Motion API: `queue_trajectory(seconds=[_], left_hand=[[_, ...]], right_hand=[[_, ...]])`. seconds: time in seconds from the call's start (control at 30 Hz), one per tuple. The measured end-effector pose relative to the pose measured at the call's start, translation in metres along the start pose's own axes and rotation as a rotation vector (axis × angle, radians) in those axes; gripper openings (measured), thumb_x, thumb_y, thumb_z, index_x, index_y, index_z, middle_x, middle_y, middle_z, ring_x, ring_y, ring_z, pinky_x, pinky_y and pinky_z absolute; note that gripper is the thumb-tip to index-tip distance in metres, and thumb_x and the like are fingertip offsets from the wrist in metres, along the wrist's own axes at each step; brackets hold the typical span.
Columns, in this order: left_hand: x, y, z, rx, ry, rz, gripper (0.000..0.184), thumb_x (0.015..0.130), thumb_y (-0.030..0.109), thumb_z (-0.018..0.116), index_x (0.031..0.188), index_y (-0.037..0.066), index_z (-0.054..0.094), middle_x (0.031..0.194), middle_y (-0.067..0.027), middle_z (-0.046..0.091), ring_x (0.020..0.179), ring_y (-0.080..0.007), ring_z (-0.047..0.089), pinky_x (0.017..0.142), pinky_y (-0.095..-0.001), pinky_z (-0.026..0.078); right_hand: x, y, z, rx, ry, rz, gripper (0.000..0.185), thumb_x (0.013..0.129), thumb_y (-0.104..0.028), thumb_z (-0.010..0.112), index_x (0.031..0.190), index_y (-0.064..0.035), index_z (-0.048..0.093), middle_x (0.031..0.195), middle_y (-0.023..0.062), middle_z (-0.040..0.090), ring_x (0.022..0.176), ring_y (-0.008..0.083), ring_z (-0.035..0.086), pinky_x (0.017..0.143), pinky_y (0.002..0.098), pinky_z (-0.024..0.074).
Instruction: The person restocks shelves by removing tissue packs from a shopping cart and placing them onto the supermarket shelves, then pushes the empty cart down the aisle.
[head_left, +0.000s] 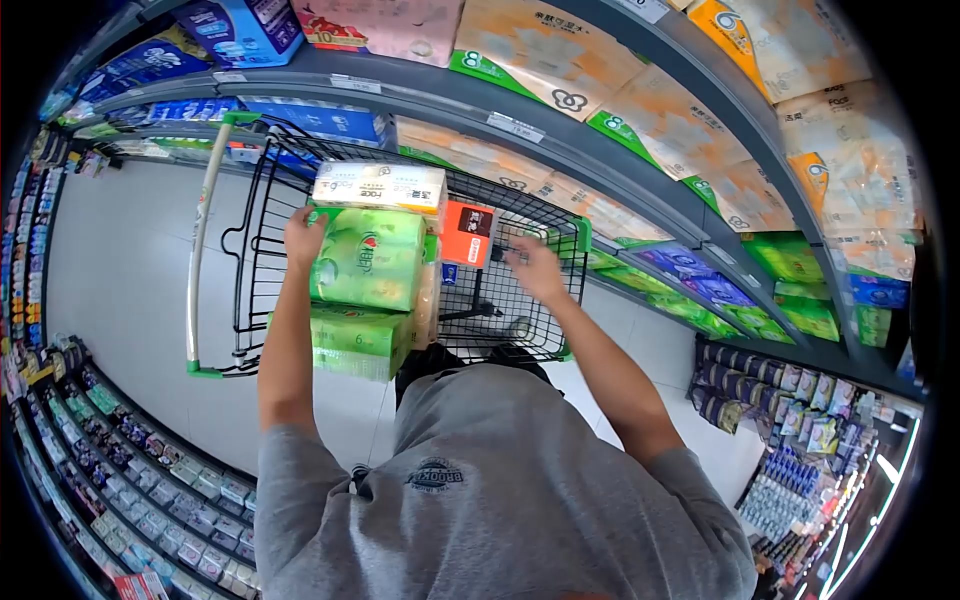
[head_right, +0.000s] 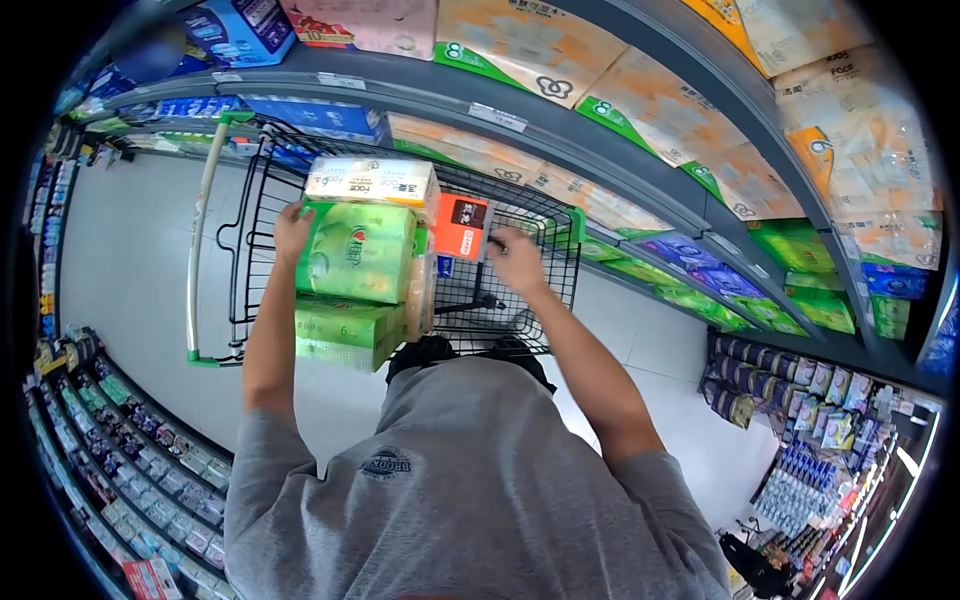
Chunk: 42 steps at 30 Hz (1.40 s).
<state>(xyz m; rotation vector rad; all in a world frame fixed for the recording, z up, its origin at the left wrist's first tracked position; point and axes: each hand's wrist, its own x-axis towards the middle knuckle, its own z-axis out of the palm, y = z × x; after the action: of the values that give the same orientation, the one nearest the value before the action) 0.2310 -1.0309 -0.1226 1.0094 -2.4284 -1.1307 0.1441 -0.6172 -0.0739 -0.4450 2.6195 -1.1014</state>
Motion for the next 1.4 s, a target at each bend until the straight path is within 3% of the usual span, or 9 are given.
queue_trajectory(seconds=[0.13, 0.2, 0.3, 0.5, 0.7, 0.8, 1.0, 1.23, 1.4], left_hand=[[0.049, -0.045, 0.033, -0.118, -0.138, -0.059, 0.051, 0.073, 0.025, 0.069, 0.112, -0.005, 0.057, 0.104, -0.0223, 0.063, 0.099, -0.0317, 0.06, 0.085, -0.0342, 0.045], [0.063, -0.052, 0.042, -0.087, 0.003, -0.042, 0.063, 0.074, 0.027, 0.068, 0.12, -0.012, 0.048, 0.116, -0.0264, 0.056, 0.11, -0.0321, 0.055, 0.091, -0.0334, 0.041], [0.069, -0.04, 0.041, -0.275, -0.107, -0.181, 0.069, 0.077, 0.029, 0.067, 0.123, -0.016, 0.043, 0.123, -0.0265, 0.052, 0.115, -0.0288, 0.051, 0.096, -0.0305, 0.037], [0.081, -0.043, 0.041, -0.529, -0.323, -0.416, 0.055, 0.088, 0.035, 0.056, 0.12, -0.009, 0.051, 0.114, -0.0141, 0.058, 0.099, -0.0195, 0.054, 0.087, -0.0273, 0.039], [0.074, -0.024, 0.045, -0.606, -0.299, -0.527, 0.048, 0.093, 0.035, 0.045, 0.116, -0.005, 0.055, 0.112, -0.0112, 0.059, 0.099, -0.0188, 0.052, 0.088, -0.0289, 0.037], [0.074, -0.038, 0.071, -0.541, -0.087, -0.264, 0.044, 0.095, 0.031, 0.044, 0.115, -0.006, 0.054, 0.108, -0.0119, 0.059, 0.098, -0.0187, 0.052, 0.09, -0.0291, 0.037], [0.012, 0.092, 0.031, -0.769, -0.071, -0.17, 0.033, 0.096, 0.021, 0.042, 0.112, -0.005, 0.056, 0.109, -0.01, 0.059, 0.103, -0.0177, 0.051, 0.092, -0.0287, 0.036], [-0.015, 0.186, -0.016, -0.821, -0.102, 0.099, 0.035, 0.094, 0.017, 0.042, 0.117, -0.006, 0.055, 0.113, -0.0118, 0.057, 0.106, -0.0195, 0.05, 0.096, -0.0308, 0.034], [-0.052, 0.294, -0.08, -0.583, -0.032, 0.563, 0.026, 0.09, 0.014, 0.05, 0.107, 0.0, 0.065, 0.103, -0.0093, 0.06, 0.098, -0.0181, 0.054, 0.09, -0.0264, 0.037]], right_hand=[[-0.001, -0.021, 0.038, 0.09, -0.187, 0.071, 0.038, 0.078, -0.019, 0.068, 0.11, 0.0003, 0.058, 0.103, 0.0145, 0.065, 0.094, 0.0257, 0.063, 0.081, 0.0343, 0.0493], [0.016, -0.025, 0.049, 0.212, -0.371, 0.299, 0.046, 0.079, -0.025, 0.069, 0.114, 0.0017, 0.055, 0.114, 0.0154, 0.06, 0.103, 0.0247, 0.059, 0.084, 0.0339, 0.0476], [0.056, -0.027, 0.073, 0.125, -0.411, 0.244, 0.052, 0.08, -0.038, 0.065, 0.114, 0.0004, 0.055, 0.112, 0.0182, 0.06, 0.106, 0.0286, 0.057, 0.087, 0.0334, 0.0446], [0.096, -0.08, 0.097, 0.787, -0.289, 0.499, 0.067, 0.089, -0.053, 0.046, 0.132, -0.0021, 0.041, 0.135, 0.014, 0.042, 0.121, 0.0237, 0.043, 0.1, 0.0332, 0.0334], [0.096, -0.072, 0.11, 0.814, -0.341, 0.575, 0.082, 0.086, -0.061, 0.043, 0.14, -0.0023, 0.026, 0.141, 0.0145, 0.034, 0.126, 0.0273, 0.037, 0.106, 0.037, 0.0254], [0.095, -0.059, 0.1, 0.799, -0.32, 0.603, 0.087, 0.083, -0.063, 0.047, 0.14, -0.0009, 0.025, 0.143, 0.0176, 0.031, 0.131, 0.0285, 0.03, 0.108, 0.0399, 0.0208], [0.062, -0.031, 0.079, 0.951, -0.143, 0.625, 0.084, 0.08, -0.06, 0.054, 0.135, 0.0014, 0.037, 0.14, 0.02, 0.034, 0.133, 0.0297, 0.026, 0.108, 0.0445, 0.0183], [0.026, -0.07, -0.002, 1.082, -0.002, 0.482, 0.075, 0.085, -0.058, 0.048, 0.13, 0.0021, 0.041, 0.126, 0.0195, 0.049, 0.119, 0.0282, 0.044, 0.103, 0.0394, 0.0284], [0.001, -0.103, -0.053, 1.172, 0.074, 0.378, 0.067, 0.089, -0.055, 0.043, 0.119, 0.0044, 0.05, 0.114, 0.0181, 0.058, 0.104, 0.0256, 0.054, 0.094, 0.0352, 0.0389]])
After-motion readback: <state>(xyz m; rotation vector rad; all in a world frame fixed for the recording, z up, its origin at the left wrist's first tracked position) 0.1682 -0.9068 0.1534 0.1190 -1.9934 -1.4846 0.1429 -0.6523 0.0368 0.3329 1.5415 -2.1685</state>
